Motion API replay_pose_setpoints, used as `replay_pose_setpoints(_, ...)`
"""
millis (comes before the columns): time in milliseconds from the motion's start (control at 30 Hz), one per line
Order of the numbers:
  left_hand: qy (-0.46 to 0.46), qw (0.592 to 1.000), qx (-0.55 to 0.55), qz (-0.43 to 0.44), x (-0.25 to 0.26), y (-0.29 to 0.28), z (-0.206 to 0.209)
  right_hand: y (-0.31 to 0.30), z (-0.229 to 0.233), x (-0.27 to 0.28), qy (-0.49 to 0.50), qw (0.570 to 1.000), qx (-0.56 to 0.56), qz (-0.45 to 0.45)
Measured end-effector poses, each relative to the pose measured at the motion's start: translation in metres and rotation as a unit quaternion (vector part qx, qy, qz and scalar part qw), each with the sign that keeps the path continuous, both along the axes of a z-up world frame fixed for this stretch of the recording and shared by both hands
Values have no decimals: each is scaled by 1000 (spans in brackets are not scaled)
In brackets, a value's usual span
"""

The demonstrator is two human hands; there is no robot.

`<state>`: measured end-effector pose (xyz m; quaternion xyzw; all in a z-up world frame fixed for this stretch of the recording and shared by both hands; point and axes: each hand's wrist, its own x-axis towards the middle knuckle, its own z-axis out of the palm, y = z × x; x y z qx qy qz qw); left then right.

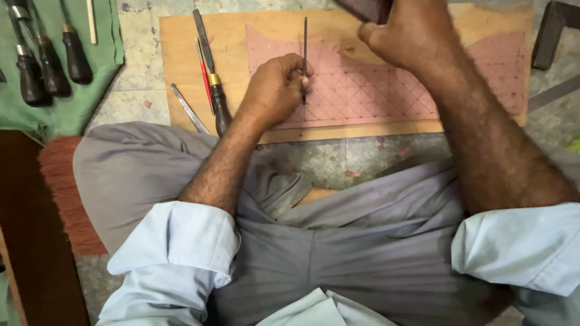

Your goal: The person carves a wooden board by placing a thin metal tool against marked lines and striking it with a wooden block held in the other hand.

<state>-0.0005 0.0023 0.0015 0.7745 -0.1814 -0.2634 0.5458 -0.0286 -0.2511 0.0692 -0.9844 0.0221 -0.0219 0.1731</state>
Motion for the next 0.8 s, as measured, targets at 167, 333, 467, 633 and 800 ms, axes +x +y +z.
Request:
replay_pose_setpoints(167,-2,1000,-15,4,0,3,-5,0,9,7,15,994,-83,62)
replay_pose_setpoints(333,-22,998,-56,32,-2,2,-11,10,9,1,62,998,-20,-26)
replay_pose_setpoints(467,-35,999,-34,19,1,0,-6,10,11,0,3,999,-17,-32)
replay_pose_setpoints(633,-2,1000,-18,13,-3,0,3,0,5,3,-5,996,-74,42)
replay_pose_setpoints(800,7,1000,3,17,-5,1,7,-2,-2,4,-1,1000,-8,16)
